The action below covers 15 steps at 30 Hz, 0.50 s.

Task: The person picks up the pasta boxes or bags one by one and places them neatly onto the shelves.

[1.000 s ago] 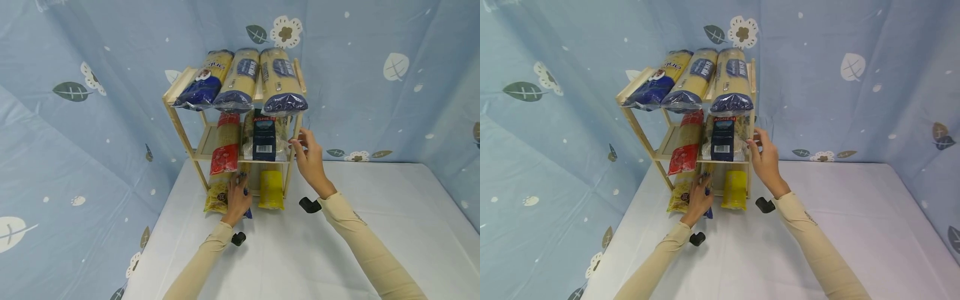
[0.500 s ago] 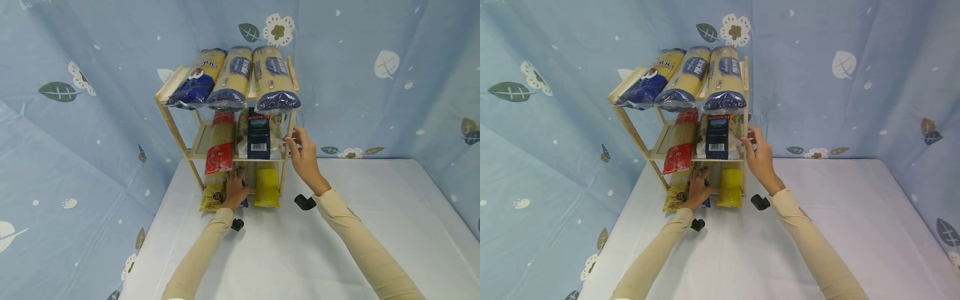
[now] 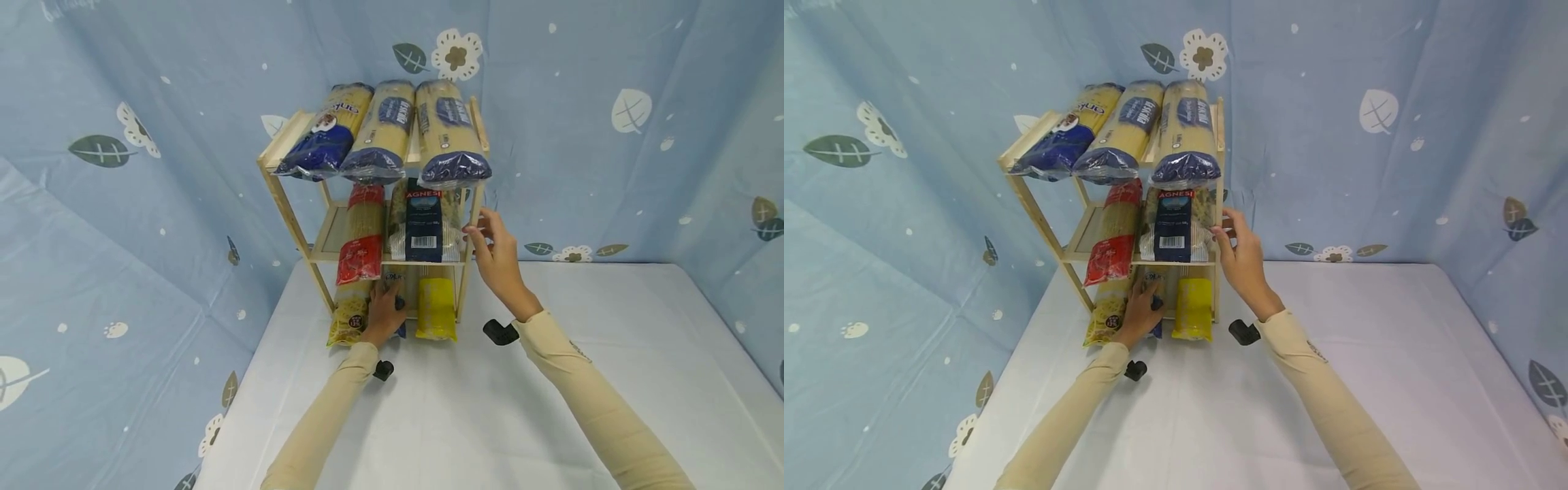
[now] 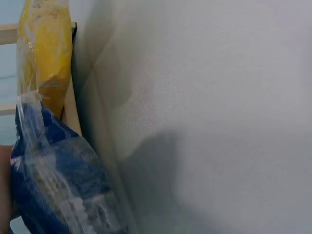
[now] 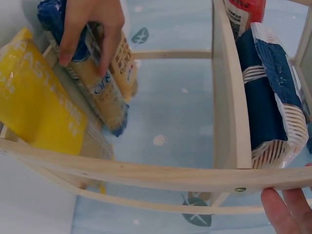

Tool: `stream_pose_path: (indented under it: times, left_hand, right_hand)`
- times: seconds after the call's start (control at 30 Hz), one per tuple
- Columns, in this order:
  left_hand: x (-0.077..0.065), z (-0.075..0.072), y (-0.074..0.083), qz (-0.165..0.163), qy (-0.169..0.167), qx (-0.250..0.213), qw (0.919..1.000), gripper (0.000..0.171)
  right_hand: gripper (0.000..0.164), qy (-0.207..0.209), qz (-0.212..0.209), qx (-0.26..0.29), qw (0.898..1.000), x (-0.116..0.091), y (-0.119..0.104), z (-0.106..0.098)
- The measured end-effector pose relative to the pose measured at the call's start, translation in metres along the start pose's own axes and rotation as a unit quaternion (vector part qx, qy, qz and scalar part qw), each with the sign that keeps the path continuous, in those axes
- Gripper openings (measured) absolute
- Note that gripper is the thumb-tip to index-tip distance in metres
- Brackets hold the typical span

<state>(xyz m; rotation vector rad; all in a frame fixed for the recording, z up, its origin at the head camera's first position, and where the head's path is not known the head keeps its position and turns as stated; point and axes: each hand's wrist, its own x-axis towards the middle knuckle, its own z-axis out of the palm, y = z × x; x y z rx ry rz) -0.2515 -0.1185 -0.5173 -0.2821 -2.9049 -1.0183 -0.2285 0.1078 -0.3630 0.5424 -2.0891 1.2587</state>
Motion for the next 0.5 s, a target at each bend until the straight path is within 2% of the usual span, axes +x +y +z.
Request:
stream_pose_path:
  times: [0.13, 0.23, 0.37, 0.5]
  left_hand:
    - [-0.005, -0.001, -0.004, 0.022, 0.005, -0.007, 0.9997, 0.059]
    - [-0.009, -0.003, -0.007, 0.044, 0.006, -0.013, 0.9989, 0.059]
    - [-0.015, -0.009, -0.007, 0.057, -0.002, -0.028, 0.9980, 0.060]
    - [-0.023, -0.021, -0.004, 0.075, 0.002, -0.032, 0.9967, 0.057]
  right_hand:
    - [0.035, -0.026, 0.011, 0.003, 1.000, -0.001, 0.000, -0.003]
    - [0.036, -0.070, 0.046, -0.002, 0.996, -0.004, -0.001, -0.010]
    - [0.038, -0.135, 0.092, -0.031, 0.986, -0.009, -0.004, -0.028]
    - [0.046, -0.183, 0.107, -0.069, 0.975, -0.016, -0.009, -0.048]
